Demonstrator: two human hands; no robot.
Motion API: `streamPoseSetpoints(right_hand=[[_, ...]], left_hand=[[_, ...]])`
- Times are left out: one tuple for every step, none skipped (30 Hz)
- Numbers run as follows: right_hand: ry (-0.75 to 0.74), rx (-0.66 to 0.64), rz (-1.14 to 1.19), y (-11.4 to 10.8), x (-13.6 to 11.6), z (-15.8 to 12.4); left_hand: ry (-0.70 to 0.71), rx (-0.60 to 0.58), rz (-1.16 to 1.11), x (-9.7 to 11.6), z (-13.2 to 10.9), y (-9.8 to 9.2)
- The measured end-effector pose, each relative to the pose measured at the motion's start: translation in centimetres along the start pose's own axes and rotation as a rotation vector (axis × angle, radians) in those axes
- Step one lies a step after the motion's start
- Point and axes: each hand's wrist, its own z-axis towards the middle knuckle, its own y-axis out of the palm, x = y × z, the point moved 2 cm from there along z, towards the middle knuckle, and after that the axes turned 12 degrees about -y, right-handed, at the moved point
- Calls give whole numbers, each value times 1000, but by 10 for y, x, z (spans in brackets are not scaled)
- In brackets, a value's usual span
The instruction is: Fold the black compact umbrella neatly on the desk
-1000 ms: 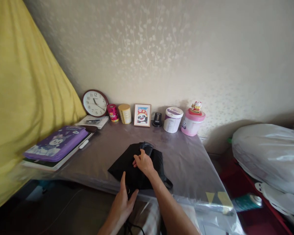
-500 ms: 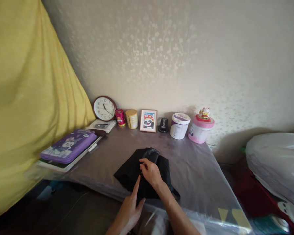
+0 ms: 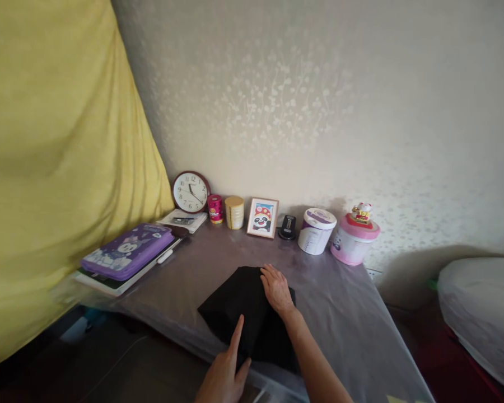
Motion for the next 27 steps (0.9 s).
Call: streamPoseSetpoints(right_hand=[[34,24,-27,-3,5,1],[67,63,-49,-7,8,0],[88,111,-57,-12,8,-2],[86,156,-46,-18,5,-4],[57,192,-17,-24,-1,-8],[-3,198,39,-28,-8,-13],[-77,173,101,-30,-17,-17],[-147,126,147,-30,-24,-22],[-221,66,168,-28,-31,-25],[-246,34,158,-25,-33,-27],[-243,22,130,-21,-33,-27],[-218,29,89,-17,-30,-26],[-173,54,41,-14,-26,-23],[-120,89,-7,-13,-21,-20],[-71,126,-47,-12,-17,-17],[-33,158,-74,-13,-15,-15],[-8,182,-88,-14,-16,-14],[0,192,-87,-16,-19,-15],[-5,185,-75,-16,-25,-18],[-15,166,-60,-17,-32,-22],[-21,128,-45,-15,-40,-28],[-28,83,-31,-13,-48,-33],[-28,60,-22,-11,-54,-39],[-17,41,-14,-8,-59,-43],[-5,29,-8,-5,-62,-46],[9,24,-4,-3,-63,-49],[21,22,-1,-1,-63,-50]], left_hand=[[-11,-6,0,0,0,0],[-18,-9,-3,1,0,-1],[-22,-13,-8,1,0,-1],[-22,-17,-16,1,0,-1],[-18,-22,-23,1,0,-1],[-13,-27,-31,1,1,-1],[-7,-32,-37,1,2,-1],[-2,-33,-42,0,2,-1],[4,-35,-46,0,3,0],[10,-35,-49,-1,4,0],[16,-35,-52,-2,5,0],[21,-36,-57,-2,5,0],[26,-37,-63,-3,6,1],[32,-35,-71,-4,7,1],[37,-34,-77,-5,7,1],[39,-32,-82,-6,8,2],[40,-30,-89,-7,9,2],[38,-28,-97,-8,10,2],[39,-30,-109,-9,12,2],[46,-34,-126,-9,13,2],[62,-39,-149,-9,14,1],[84,-47,-179,-9,15,0],[111,-61,-215,-9,16,-1],[138,-78,-258,-9,16,-2],[163,-100,-306,-10,16,-3],[178,-130,-364,-11,15,-4],[182,-159,-435,-13,14,-4]])
